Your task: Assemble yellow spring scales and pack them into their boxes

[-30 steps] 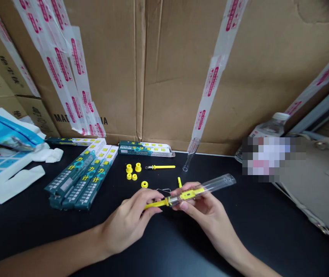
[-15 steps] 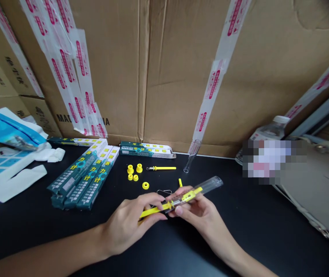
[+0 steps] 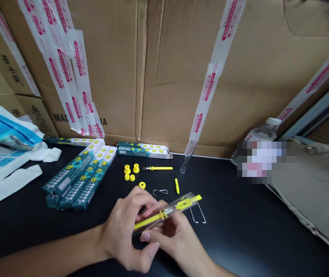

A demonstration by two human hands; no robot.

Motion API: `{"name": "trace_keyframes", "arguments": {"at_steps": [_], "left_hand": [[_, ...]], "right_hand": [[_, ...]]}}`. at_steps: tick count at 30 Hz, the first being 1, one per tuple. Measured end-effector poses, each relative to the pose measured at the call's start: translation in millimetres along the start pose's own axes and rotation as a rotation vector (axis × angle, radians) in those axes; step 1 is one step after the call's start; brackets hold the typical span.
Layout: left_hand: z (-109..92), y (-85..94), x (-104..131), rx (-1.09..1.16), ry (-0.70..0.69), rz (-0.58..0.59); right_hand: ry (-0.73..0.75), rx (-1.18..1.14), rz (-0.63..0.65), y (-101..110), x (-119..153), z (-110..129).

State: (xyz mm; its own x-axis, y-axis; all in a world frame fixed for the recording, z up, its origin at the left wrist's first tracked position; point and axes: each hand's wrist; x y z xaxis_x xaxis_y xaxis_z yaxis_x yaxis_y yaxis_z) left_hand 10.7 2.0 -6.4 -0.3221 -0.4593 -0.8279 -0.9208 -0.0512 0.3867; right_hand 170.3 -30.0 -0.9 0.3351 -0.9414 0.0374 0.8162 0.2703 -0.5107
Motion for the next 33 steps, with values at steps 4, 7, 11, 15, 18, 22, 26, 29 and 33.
{"name": "trace_keyframes", "arguments": {"at_steps": [4,7,11,15,18,22,26,29,33], "left_hand": [[2,-0.8,4,0.038,-0.077,-0.013],[1,-0.8,1,0.026,-0.057,-0.007],[1,-1.7,-7,0.007,0.018,-0.003],[3,-3.2,-9,0.008,0.032,-0.001],[6,-4.0,-8,0.001,0.124,-0.018],[7,-3.5,-7,0.063,0.342,-0.01],[5,-1.1,-8,0.178,0.458,0.002],[3,0.4,-11,0.248,0.572,0.014],[1,0.9,-17,0.428,0.761,0.028]], "right_hand": [[-0.018,-0.056,-0.004,-5,-1,-8],[-0.021,-0.045,-0.012,-6,-3,-10],[-0.029,-0.027,-0.078,-7,-7,-14],[-0.013,-0.018,-0.14,-9,-10,-13],[0.007,-0.03,-0.153,-9,-11,-8],[0.026,-0.004,-0.155,-8,-11,-2],[0.031,-0.001,-0.179,-2,-11,6],[0.055,-0.008,-0.21,5,-10,15],[0.071,-0.016,-0.245,13,-10,25]]}}
Point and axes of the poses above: each hand's wrist, its own x-axis away from the middle knuckle, its own y-axis out of the back of the hand, z = x × y, and after that the axes turned 6 degrees about -z, right-handed
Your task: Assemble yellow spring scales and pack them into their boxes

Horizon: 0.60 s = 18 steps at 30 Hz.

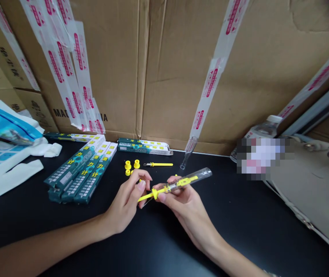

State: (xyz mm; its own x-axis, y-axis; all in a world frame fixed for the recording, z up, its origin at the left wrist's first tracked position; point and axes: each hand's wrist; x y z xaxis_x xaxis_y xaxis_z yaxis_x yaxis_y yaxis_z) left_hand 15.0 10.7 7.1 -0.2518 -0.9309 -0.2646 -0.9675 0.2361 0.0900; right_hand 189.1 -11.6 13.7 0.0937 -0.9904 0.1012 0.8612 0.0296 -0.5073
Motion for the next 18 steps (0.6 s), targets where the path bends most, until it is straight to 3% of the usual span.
{"name": "trace_keyframes", "arguments": {"at_steps": [5,10,14,18], "left_hand": [[2,2.3,-2,0.112,0.123,0.101],[16,5.9,0,0.397,0.127,0.206],[12,5.0,0,0.42,0.072,0.168],[4,4.6,-2,0.402,0.103,0.099]], "right_hand": [[0.021,0.012,-0.05,3,-1,4],[-0.004,0.004,-0.061,3,-1,6],[0.019,-0.006,-0.07,8,-1,11],[0.051,0.008,-0.086,11,-2,14]]}}
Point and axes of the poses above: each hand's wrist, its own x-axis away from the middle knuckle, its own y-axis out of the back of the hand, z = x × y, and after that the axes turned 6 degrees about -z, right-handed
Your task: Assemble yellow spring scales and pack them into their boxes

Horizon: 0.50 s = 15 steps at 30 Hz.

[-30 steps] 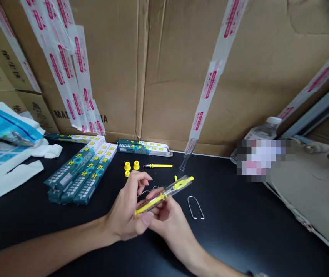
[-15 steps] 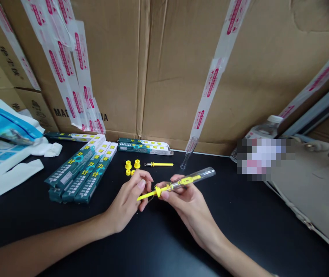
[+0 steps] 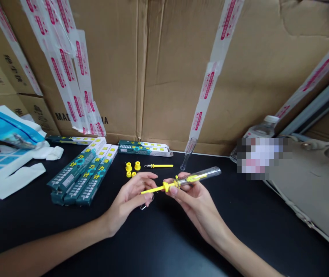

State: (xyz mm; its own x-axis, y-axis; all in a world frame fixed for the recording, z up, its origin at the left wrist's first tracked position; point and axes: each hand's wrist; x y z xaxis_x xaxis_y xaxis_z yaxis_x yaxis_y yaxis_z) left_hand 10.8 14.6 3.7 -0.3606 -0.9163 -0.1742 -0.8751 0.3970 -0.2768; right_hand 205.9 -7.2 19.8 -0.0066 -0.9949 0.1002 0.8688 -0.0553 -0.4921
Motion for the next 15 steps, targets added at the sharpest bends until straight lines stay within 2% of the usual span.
{"name": "trace_keyframes", "arguments": {"at_steps": [6,11,15], "left_hand": [[-1.3,1.6,-5.1,0.2,0.08,-0.018],[-1.9,0.8,-5.0,0.049,0.112,-0.059],[0.8,-1.5,-5.9,-0.034,0.133,-0.091]], "right_hand": [[0.006,0.016,-0.038,2.0,-3.5,-0.1],[0.032,0.055,-0.031,6.3,-6.6,-3.9],[0.049,0.11,0.048,6.2,-5.5,-6.8]]}}
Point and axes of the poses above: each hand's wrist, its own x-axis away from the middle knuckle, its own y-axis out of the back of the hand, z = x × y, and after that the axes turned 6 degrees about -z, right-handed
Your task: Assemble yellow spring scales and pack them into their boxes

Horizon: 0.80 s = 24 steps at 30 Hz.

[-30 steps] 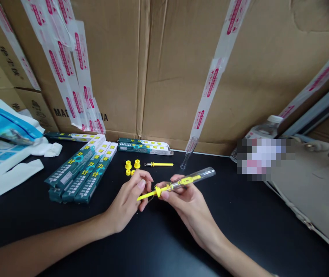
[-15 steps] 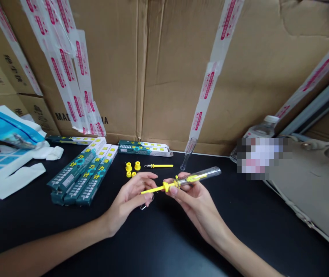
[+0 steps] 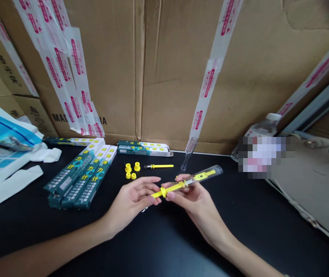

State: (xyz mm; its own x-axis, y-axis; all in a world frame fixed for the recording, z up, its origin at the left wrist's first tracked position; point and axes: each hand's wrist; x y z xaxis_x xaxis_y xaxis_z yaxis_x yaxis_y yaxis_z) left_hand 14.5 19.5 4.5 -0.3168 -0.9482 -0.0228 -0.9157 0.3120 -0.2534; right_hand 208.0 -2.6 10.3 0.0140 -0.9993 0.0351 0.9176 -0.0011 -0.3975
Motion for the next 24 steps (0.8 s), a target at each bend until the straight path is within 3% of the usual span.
{"name": "trace_keyframes", "arguments": {"at_steps": [6,14,19,24], "left_hand": [[3,-4.3,1,-0.1,0.091,-0.025],[7,-5.3,7,-0.187,0.08,0.004],[12,-2.7,9,-0.275,-0.016,-0.003],[7,-2.2,13,-0.401,-0.207,-0.004]], "right_hand": [[0.007,0.093,0.12,-4,3,-3],[-0.008,0.17,0.167,-1,3,-7],[-0.012,0.151,0.196,-5,3,-7],[-0.032,0.094,0.162,-11,5,-11]]}}
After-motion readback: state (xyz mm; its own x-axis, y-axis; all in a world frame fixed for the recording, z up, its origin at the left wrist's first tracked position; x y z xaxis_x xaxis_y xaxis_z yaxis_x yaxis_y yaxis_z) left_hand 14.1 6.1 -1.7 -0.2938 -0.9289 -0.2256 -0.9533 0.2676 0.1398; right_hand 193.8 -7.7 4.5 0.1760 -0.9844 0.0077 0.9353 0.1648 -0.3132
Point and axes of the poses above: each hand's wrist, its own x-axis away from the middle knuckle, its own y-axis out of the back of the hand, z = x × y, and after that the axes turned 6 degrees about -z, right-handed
